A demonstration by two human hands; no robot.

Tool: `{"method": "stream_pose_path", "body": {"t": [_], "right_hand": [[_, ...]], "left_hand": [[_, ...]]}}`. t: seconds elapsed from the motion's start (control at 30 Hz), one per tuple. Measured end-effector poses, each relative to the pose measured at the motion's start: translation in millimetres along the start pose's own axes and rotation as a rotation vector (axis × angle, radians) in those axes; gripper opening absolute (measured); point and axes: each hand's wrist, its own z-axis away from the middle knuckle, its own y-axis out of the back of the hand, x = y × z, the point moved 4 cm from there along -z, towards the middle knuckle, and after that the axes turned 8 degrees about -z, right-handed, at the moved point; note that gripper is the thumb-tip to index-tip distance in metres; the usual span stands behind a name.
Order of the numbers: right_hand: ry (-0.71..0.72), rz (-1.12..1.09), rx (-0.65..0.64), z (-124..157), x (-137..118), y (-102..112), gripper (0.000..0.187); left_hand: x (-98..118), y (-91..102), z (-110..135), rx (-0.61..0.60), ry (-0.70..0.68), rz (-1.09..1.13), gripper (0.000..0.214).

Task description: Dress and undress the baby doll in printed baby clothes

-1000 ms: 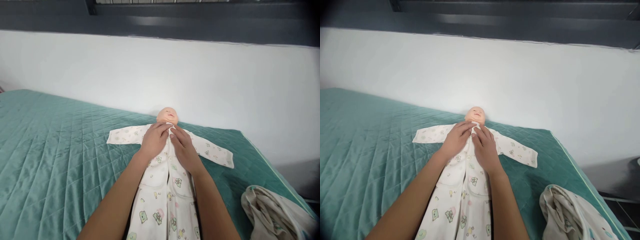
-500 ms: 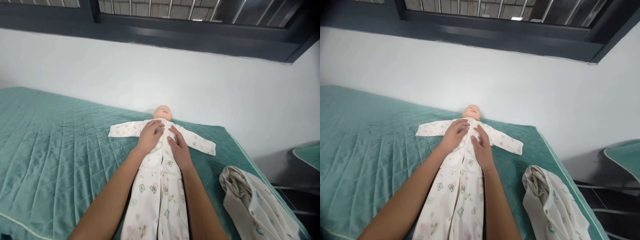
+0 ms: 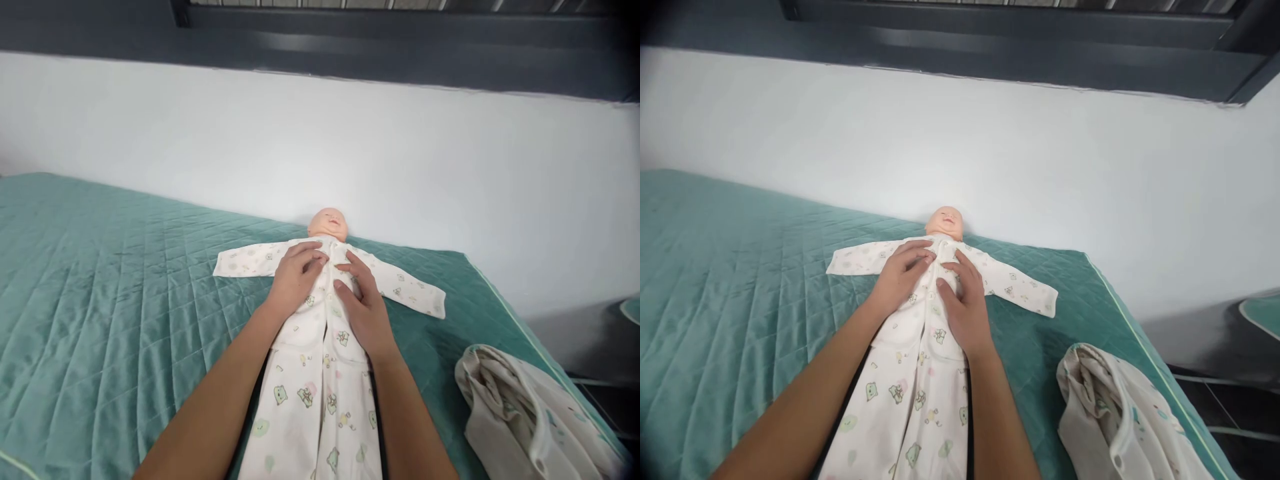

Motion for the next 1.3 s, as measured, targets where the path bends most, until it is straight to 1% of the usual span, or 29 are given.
{"method": "stream_pose_path", "body": {"t": [0.1, 0.23, 0.33, 0.47, 0.63, 0.83, 0.93, 1.03, 1.2, 1.3], "right_hand": [[-0.008, -0.008, 0.002, 0, -1, 0, 0.024], [-0.017, -0.011, 0.002, 1, -3, 0, 0.024], [-0.034, -0.017, -0.003, 3, -4, 0, 0.025], [-0.061, -0.017, -0.004, 4, -4, 0, 0.025], [-0.048, -0.035, 0.012, 2, -5, 0, 0.022], [-0.087, -0.086, 0.074, 3, -7, 2, 0.023], [-0.082, -0.091, 0.073, 2, -7, 1, 0.022], [-0.062, -0.095, 0.075, 1, -5, 1, 0.019], [-0.052, -0.157, 0.058, 2, -3, 7, 0.014], [-0.079, -0.173, -0.019, 4, -5, 9, 0.013]], "left_hand": [[1, 0.4, -1, -0.064, 0.033, 0.024, 0.018], [3, 2.3, 0, -0.099, 0.064, 0.091, 0.019], [4, 2.6, 2, -0.101, 0.065, 0.102, 0.015], [8, 3.0, 2, -0.068, 0.055, 0.042, 0.011], [16, 1.6, 1, -0.055, 0.008, -0.044, 0.011], [22, 1.7, 2, -0.023, -0.113, -0.088, 0.012], [23, 2.1, 3, -0.048, -0.153, -0.108, 0.013], [24, 2.5, 5, -0.088, -0.163, -0.117, 0.015], [24, 5.0, 13, -0.103, -0.142, -0.081, 0.016], [22, 8.7, 21, -0.102, -0.09, -0.023, 0.013]]}}
